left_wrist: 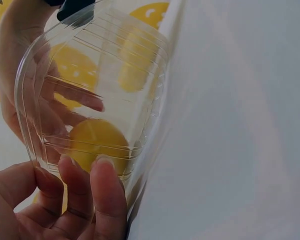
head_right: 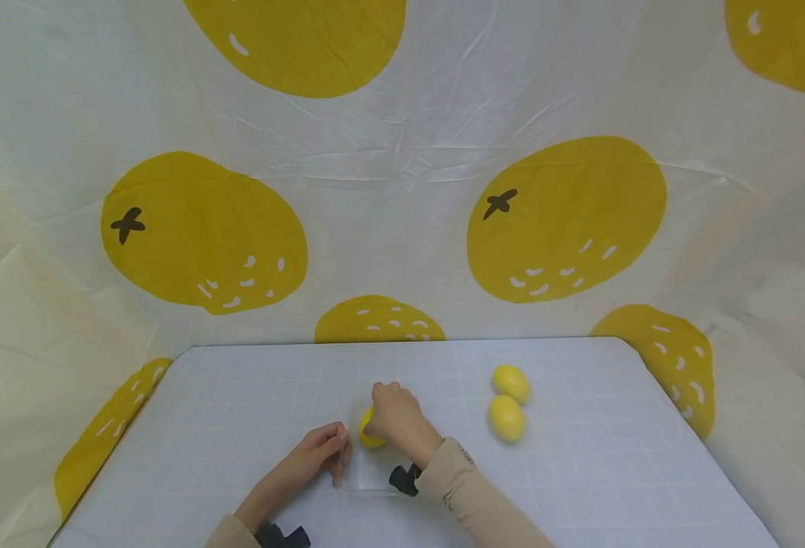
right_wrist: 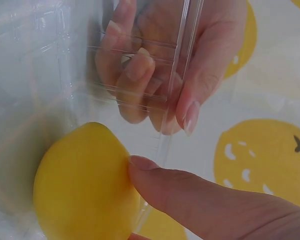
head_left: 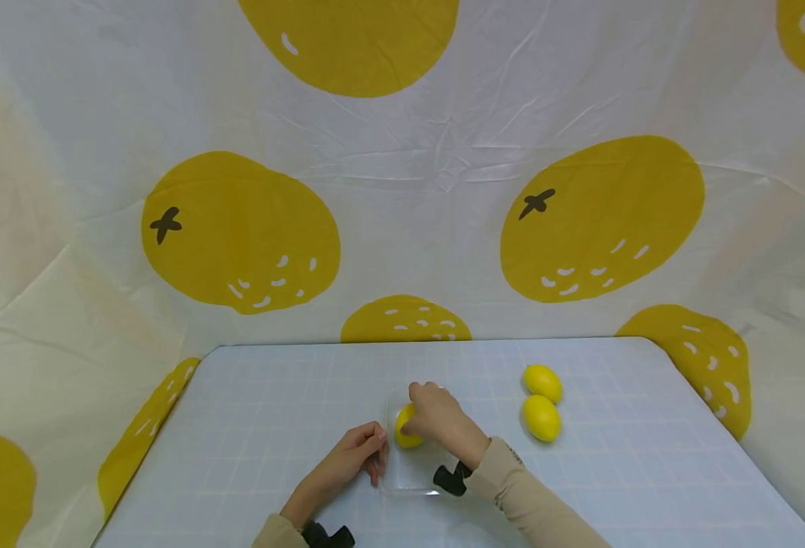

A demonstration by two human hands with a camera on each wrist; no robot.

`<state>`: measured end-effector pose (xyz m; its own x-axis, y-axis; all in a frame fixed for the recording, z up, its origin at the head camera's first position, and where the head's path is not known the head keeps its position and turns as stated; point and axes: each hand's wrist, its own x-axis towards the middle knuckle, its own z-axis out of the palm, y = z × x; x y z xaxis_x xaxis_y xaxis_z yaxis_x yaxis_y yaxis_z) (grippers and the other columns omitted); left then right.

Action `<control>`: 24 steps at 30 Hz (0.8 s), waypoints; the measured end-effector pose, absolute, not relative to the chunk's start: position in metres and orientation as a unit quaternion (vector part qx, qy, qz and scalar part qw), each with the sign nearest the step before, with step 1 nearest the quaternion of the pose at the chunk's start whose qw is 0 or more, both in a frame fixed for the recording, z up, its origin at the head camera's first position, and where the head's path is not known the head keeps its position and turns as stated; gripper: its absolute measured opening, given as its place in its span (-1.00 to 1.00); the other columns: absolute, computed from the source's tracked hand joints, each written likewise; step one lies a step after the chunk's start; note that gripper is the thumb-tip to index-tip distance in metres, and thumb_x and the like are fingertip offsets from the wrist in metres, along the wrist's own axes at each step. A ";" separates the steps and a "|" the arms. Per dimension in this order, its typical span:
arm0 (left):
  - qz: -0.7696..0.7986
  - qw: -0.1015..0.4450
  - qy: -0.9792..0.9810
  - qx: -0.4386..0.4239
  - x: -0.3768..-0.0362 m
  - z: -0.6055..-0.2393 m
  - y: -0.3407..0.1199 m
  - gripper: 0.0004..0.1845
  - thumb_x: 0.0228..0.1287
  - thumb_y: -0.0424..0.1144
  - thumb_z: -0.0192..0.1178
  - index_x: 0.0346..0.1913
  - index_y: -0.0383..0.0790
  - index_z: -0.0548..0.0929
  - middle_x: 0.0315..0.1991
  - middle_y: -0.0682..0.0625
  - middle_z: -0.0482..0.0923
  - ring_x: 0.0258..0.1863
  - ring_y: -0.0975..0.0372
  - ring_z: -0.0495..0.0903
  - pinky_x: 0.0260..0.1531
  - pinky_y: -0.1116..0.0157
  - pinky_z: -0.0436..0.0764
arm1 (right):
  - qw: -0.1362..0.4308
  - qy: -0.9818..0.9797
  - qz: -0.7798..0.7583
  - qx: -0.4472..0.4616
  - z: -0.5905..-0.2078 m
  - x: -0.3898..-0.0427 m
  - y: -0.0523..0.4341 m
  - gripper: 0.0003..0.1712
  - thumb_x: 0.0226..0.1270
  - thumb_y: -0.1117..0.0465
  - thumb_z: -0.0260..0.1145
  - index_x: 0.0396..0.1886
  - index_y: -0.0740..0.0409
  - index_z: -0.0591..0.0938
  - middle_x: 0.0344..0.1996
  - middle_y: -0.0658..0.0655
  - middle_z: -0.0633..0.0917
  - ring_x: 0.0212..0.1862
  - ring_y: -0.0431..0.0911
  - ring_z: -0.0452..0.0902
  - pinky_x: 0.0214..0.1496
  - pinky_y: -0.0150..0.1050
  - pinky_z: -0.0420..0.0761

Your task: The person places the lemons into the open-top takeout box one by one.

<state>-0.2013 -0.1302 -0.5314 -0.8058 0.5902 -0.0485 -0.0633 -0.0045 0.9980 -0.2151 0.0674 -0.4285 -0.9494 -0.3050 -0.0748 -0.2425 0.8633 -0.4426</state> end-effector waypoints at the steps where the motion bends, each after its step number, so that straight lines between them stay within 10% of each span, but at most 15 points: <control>1: 0.680 0.239 0.665 0.198 -0.202 -0.532 -0.130 -0.55 0.60 -0.15 -0.07 -0.19 -0.63 0.34 -0.44 -0.09 0.50 -0.51 0.20 0.52 -0.52 0.36 0.62 | 0.071 0.963 -0.219 -0.142 -0.429 -0.215 0.067 -0.51 -0.01 0.16 0.60 -0.18 0.30 0.58 -0.41 0.14 0.54 -0.39 -0.03 0.42 -0.30 -0.15 0.54; 24: 0.676 0.240 0.672 0.186 -0.201 -0.529 -0.130 -0.55 0.59 -0.13 -0.06 -0.19 -0.61 0.36 -0.43 -0.09 0.49 -0.50 0.17 0.51 -0.50 0.35 0.63 | 0.064 0.926 -0.343 -0.145 -0.386 -0.216 0.116 -0.61 0.10 0.14 0.56 -0.11 0.15 0.65 -0.17 0.14 0.67 -0.15 0.02 0.58 -0.15 -0.09 0.64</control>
